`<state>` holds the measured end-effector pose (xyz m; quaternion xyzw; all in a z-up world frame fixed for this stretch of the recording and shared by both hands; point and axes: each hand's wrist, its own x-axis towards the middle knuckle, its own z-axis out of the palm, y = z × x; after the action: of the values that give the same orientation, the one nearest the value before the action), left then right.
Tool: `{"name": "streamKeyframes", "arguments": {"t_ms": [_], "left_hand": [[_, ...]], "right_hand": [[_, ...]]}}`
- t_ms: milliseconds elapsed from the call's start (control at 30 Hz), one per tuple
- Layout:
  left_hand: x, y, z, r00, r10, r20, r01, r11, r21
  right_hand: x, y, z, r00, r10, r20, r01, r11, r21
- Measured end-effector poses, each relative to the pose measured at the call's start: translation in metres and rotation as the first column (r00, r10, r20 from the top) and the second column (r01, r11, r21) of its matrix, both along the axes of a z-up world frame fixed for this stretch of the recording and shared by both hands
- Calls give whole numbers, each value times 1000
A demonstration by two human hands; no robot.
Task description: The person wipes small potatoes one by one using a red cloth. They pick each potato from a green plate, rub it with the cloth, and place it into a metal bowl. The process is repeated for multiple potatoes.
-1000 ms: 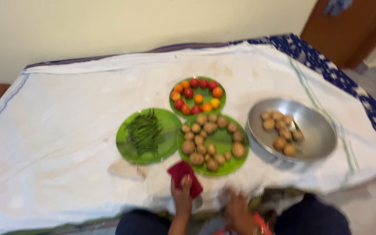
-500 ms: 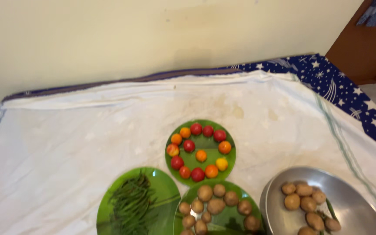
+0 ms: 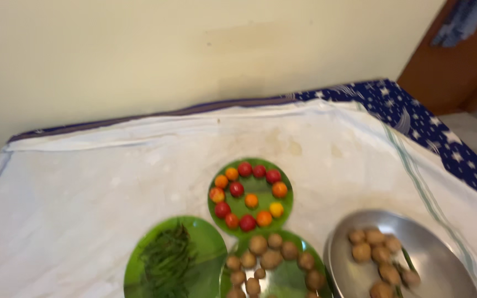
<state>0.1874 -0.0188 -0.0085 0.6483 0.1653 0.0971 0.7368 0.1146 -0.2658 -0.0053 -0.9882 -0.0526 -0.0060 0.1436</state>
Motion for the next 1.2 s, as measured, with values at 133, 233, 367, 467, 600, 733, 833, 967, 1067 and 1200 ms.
{"name": "streamKeyframes", "arguments": {"t_ms": [133, 233, 367, 467, 600, 733, 833, 967, 1067, 1200], "left_hand": [[-91, 6, -62, 999, 12, 38, -7, 994, -107], [-121, 16, -64, 996, 41, 79, -20, 969, -246], [-141, -2, -34, 993, 28, 115, 23, 906, -422], [-174, -26, 3, 988, -96, 120, 140, 883, -449], [-220, -43, 44, 949, -255, 182, 311, 840, -445], [-242, -39, 54, 912, -350, 213, 408, 820, -401], [-242, -28, 45, 929, -329, 172, 371, 809, -456], [-232, -17, 17, 972, -152, 182, 188, 961, -204], [-224, -16, 4, 980, -85, 182, 116, 978, -171], [-216, -36, 20, 971, -156, 179, 152, 988, 34]], "right_hand": [[-66, 6, -19, 999, 33, -10, -33, 999, 8], [-124, 17, -53, 997, 70, -27, -70, 997, 30], [-173, 21, -58, 988, 143, -58, -137, 986, 92], [-182, 14, -46, 988, 153, -26, -136, 934, 330], [-176, 12, 45, 987, -98, 130, -54, 551, 833], [-166, 42, 120, 984, -55, 168, -111, 550, 828], [-149, 74, 112, 995, 59, 83, -101, 490, 866], [-142, 100, 67, 938, 294, -181, 145, 142, 979], [-141, 105, 45, 928, 324, -182, 165, 79, 983], [-133, 98, 25, 965, 197, -174, 170, 37, 985]]}}
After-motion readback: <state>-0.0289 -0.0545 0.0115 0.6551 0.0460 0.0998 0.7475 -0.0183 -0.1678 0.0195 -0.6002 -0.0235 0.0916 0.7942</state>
